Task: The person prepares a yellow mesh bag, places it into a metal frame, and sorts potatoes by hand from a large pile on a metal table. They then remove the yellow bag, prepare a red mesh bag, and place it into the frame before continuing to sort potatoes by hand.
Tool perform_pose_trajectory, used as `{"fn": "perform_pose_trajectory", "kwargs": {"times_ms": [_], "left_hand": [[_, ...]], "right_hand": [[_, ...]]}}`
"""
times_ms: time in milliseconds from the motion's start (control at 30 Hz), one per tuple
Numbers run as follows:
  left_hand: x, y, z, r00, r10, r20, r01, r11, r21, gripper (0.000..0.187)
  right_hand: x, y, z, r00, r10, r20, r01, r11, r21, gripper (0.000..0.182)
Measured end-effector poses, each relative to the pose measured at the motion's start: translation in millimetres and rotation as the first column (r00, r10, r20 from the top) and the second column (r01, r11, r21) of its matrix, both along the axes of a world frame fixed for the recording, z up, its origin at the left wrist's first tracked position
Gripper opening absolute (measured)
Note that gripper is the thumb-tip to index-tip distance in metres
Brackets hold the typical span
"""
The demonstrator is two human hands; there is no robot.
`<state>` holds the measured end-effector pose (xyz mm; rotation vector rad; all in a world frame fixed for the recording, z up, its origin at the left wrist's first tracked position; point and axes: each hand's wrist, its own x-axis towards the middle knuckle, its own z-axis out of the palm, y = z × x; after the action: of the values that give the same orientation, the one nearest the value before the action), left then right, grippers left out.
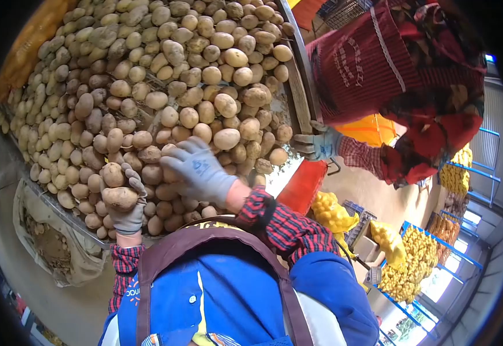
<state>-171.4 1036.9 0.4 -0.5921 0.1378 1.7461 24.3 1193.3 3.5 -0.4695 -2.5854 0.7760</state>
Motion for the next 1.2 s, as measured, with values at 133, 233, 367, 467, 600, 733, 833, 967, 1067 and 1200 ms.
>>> {"fn": "perform_pose_trajectory", "kwargs": {"times_ms": [133,233,367,467,600,733,833,967,1067,1200], "left_hand": [[8,4,12,0.997,-0.062,-0.044,0.063,0.997,0.035,0.055],[19,11,17,0.994,-0.103,0.044,0.100,0.992,0.072,0.057],[29,11,14,0.988,-0.154,-0.002,0.152,0.978,0.146,0.057],[32,3,19,0.990,-0.144,-0.002,0.143,0.980,0.137,0.057],[24,-24,7,0.993,-0.111,-0.043,0.115,0.988,0.099,0.056],[32,-52,12,0.999,-0.035,-0.010,0.035,0.999,0.039,0.057],[35,-63,16,0.999,-0.016,-0.028,0.017,1.000,0.024,0.060],[48,-70,7,0.996,-0.008,-0.089,0.019,0.992,0.125,0.063],[61,-60,32,0.982,-0.042,-0.182,0.048,0.998,0.031,0.052],[66,-60,29,0.998,-0.001,-0.056,0.010,0.989,0.146,0.054]], "right_hand": [[37,45,4,0.969,-0.230,-0.091,0.220,0.970,-0.105,0.040],[43,87,-33,0.860,-0.495,0.122,0.471,0.863,0.180,0.056],[13,133,-34,0.815,-0.477,0.328,0.427,0.878,0.216,0.048],[21,138,-16,0.888,-0.460,-0.018,0.455,0.882,-0.124,0.052],[59,59,-23,0.962,-0.262,-0.077,0.270,0.954,0.130,0.048],[96,51,-43,0.926,-0.299,0.230,0.228,0.929,0.292,0.052],[81,41,-43,0.883,-0.439,0.164,0.390,0.883,0.259,0.053],[54,13,-33,0.930,-0.352,0.103,0.338,0.932,0.132,0.055],[39,28,-38,0.900,-0.337,0.278,0.334,0.941,0.061,0.047],[35,8,-11,0.930,-0.365,-0.044,0.366,0.909,0.200,0.050]]}}
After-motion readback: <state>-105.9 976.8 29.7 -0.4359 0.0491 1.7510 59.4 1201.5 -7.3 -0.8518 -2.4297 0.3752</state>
